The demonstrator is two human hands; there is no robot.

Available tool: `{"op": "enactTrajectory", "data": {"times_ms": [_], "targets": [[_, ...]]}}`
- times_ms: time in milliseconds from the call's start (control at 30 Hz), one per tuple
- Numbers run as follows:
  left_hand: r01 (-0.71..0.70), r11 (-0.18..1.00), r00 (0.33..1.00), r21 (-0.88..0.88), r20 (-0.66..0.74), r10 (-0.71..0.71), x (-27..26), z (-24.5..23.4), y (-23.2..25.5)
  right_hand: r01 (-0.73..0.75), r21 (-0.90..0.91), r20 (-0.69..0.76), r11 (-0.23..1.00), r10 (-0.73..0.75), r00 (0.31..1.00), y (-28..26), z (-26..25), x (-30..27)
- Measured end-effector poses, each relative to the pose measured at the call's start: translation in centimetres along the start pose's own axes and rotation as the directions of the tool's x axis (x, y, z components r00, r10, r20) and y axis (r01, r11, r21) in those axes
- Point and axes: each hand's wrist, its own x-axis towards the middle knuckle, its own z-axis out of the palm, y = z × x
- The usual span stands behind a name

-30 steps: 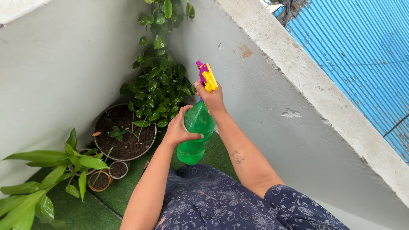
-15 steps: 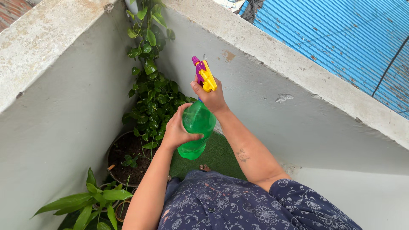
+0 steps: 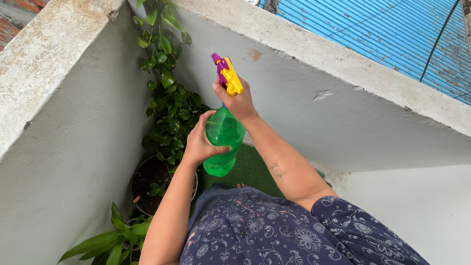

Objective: The person uses a green spray bottle to mist water onto the leaves of various potted plants located on a staircase and a balcony floor.

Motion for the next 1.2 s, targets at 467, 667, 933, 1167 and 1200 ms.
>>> {"op": "enactTrajectory", "data": {"times_ms": [467,667,933,1167,1200], "targets": [[0.147,0.958,0.988,-0.245,0.091,-0.128,-3.2,5.1,-5.9,-0.175,-0.266,0.036,0.948,0.191,0.981,3.7,1.0,-2.5],[0.245,0.929,0.965,-0.278,0.16,-0.207,-4.7,6.8,-7.6,-0.25,-0.35,-0.014,0.903,0.262,0.965,7.0,0.8,-4.5],[0.32,0.9,0.945,-0.297,0.169,-0.28,-7.0,9.2,-9.7,-0.259,-0.343,0.023,0.903,0.284,0.959,10.7,0.5,-7.6],[0.429,0.832,0.902,-0.351,0.21,-0.376,-9.5,11.7,-11.3,-0.351,-0.398,0.023,0.848,0.391,0.92,12.5,0.5,-10.4],[0.439,0.829,0.898,-0.347,0.212,-0.386,-9.9,12.1,-11.5,-0.344,-0.334,0.039,0.877,0.378,0.925,12.7,0.4,-10.8]]}}
